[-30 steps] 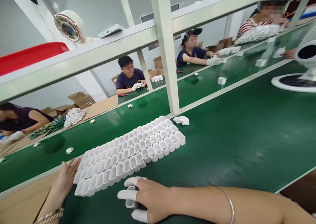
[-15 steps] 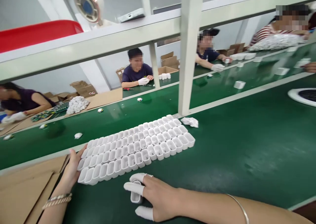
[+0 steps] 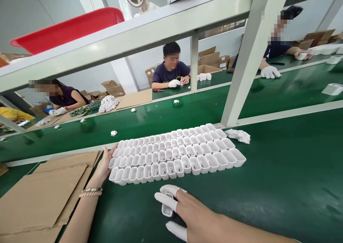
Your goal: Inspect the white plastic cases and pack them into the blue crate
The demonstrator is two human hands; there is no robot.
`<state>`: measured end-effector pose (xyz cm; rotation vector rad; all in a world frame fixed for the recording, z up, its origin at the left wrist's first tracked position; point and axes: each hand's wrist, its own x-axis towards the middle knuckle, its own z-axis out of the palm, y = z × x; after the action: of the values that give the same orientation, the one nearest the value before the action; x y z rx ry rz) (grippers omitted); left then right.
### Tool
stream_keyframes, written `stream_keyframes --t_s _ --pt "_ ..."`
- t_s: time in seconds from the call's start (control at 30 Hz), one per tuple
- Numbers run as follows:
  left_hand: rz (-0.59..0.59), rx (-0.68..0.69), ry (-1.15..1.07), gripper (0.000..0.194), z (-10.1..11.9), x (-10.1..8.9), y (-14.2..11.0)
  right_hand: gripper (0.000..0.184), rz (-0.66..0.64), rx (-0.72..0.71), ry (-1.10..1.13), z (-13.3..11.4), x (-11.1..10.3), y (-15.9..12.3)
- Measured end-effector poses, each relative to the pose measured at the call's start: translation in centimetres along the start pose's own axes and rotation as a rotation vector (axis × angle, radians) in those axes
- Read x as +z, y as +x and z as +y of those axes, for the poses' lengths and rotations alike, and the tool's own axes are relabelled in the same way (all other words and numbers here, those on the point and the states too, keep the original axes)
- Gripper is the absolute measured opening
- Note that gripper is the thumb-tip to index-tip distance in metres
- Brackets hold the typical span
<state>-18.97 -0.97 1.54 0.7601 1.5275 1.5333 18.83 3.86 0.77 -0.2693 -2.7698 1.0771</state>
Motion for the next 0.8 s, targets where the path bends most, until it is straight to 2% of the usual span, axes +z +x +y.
stream_keyframes --t_s 0.1,0.23,0.3,0.43,0.53,0.6,0.67,0.73,0.8 --pt "0.061 -0.034 -0.023 0.080 0.1 0.3 -0.1 0.069 0.015 -0.044 -0.002 0.1 -0.1 0.2" --pt "0.248 -0.033 0.030 0.081 0.2 0.1 0.2 0.073 0.022 -0.099 -0.003 0.6 0.0 0.5" --pt "0.306 -0.042 0.031 0.082 0.3 -0.2 0.4 0.076 0.039 -0.125 0.006 0.6 0.0 0.5" --pt "0.295 -0.037 -0.002 0.089 0.5 -0.3 0.4 0.072 0.174 -0.184 0.033 0.2 -1.5 0.1" --pt "0.247 -0.024 -0.013 0.093 0.4 -0.1 0.3 0.052 0.457 -0.078 0.090 0.8 -5.3 -0.4" --pt "0.240 -0.018 -0.002 0.093 0.3 0.0 0.4 0.045 0.781 0.132 0.135 2.4 -8.4 -0.6" --pt "0.248 -0.011 0.012 0.093 0.2 -0.1 0.6 0.048 1.067 0.292 0.175 5.0 -11.2 -0.8" --pt "0.266 -0.017 0.014 0.094 0.0 -0.2 0.9 0.053 1.181 0.461 0.220 7.7 -13.1 -1.0" --pt "0.267 -0.032 0.006 0.095 -0.1 -0.4 1.1 0.054 1.202 0.573 0.283 9.9 -13.9 -1.3"
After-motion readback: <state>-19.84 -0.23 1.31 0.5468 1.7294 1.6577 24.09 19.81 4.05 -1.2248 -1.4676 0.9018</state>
